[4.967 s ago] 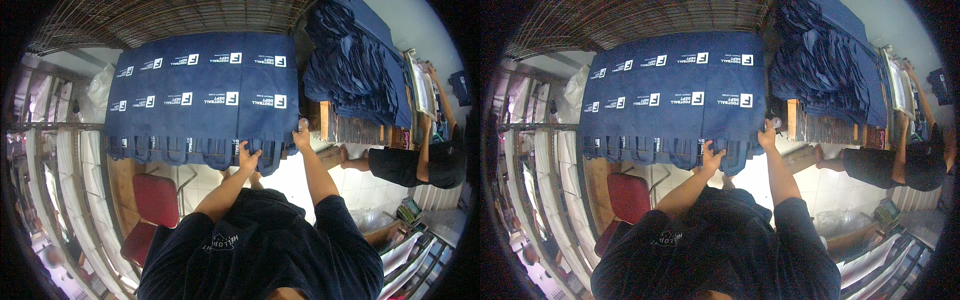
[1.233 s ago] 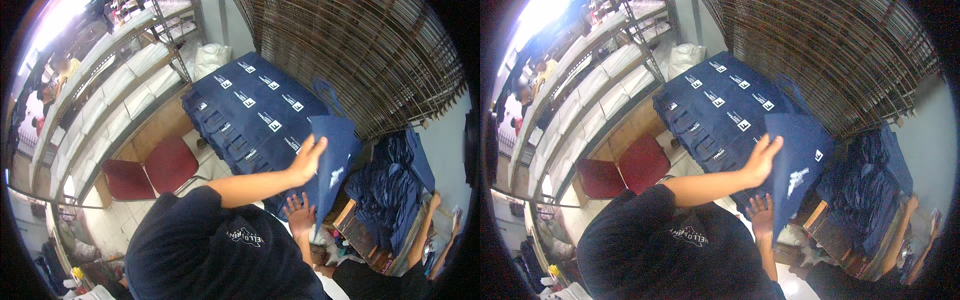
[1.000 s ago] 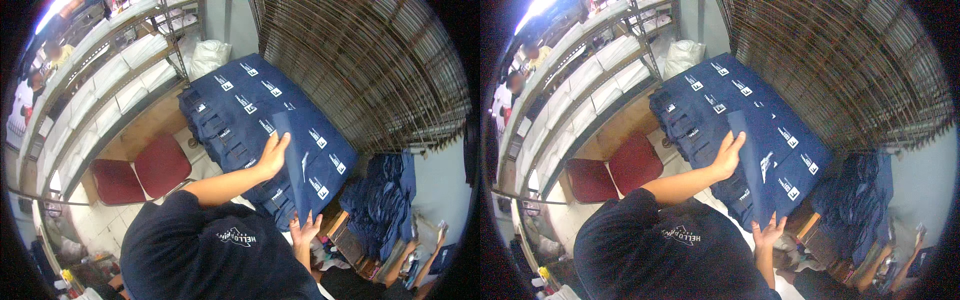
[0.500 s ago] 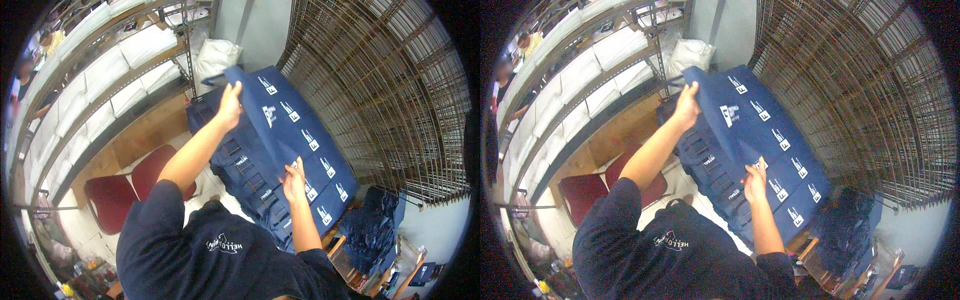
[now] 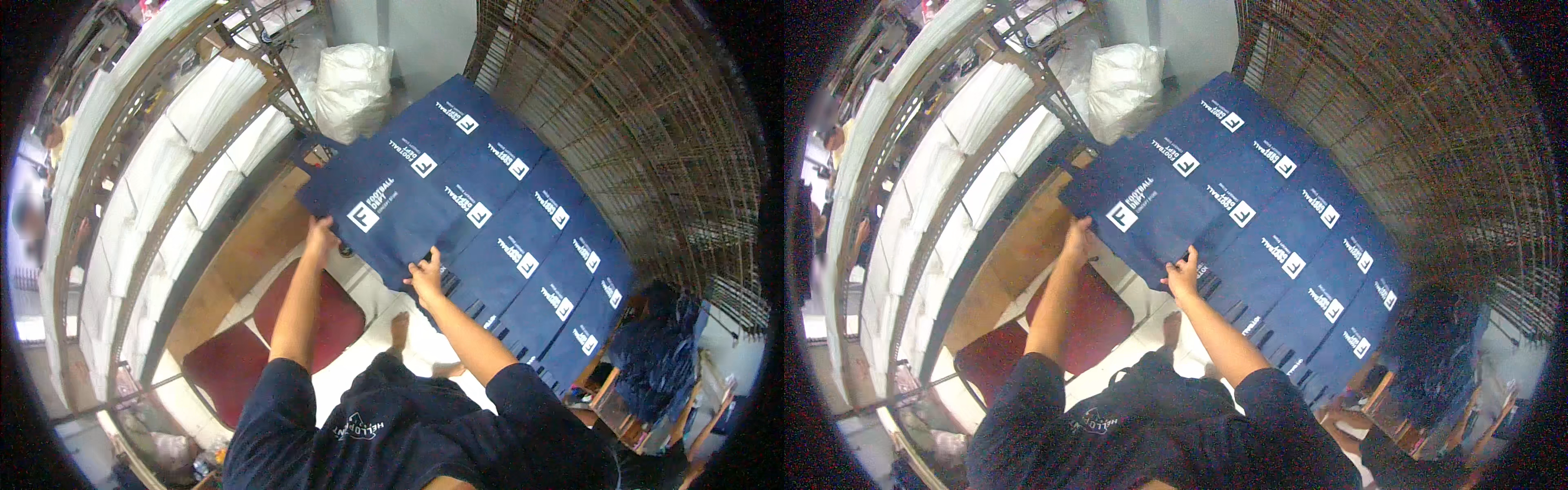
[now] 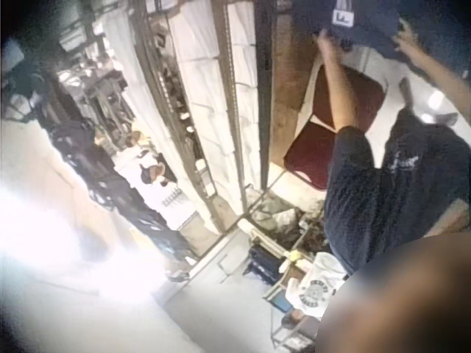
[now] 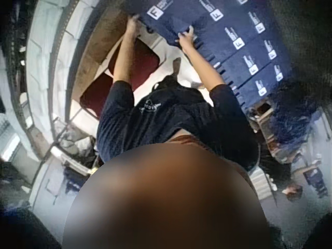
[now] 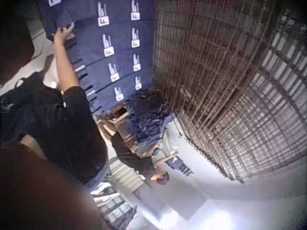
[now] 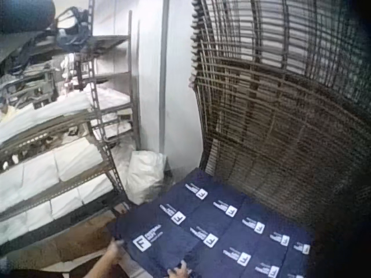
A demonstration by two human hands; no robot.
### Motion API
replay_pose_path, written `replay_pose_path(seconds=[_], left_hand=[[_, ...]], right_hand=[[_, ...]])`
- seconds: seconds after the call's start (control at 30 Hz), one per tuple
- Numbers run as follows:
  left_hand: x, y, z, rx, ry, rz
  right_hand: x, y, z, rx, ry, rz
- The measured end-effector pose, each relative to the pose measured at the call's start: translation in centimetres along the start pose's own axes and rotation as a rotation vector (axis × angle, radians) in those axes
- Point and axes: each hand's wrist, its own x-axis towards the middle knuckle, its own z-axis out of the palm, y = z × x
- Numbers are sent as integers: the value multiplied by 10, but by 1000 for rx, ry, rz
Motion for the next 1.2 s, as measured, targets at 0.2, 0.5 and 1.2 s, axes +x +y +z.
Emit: replay_pose_path(seconds=[0.2, 0.5, 1.2], left_hand=[[4, -37, 7, 239, 116, 26], [-1, -31, 24, 279, 114, 145], [18, -49, 16, 275, 77, 181]], right_hand=[[20, 28, -9, -50, 112, 141], [32, 32, -18, -62, 137, 161], [-11, 23, -96, -308, 120, -71]])
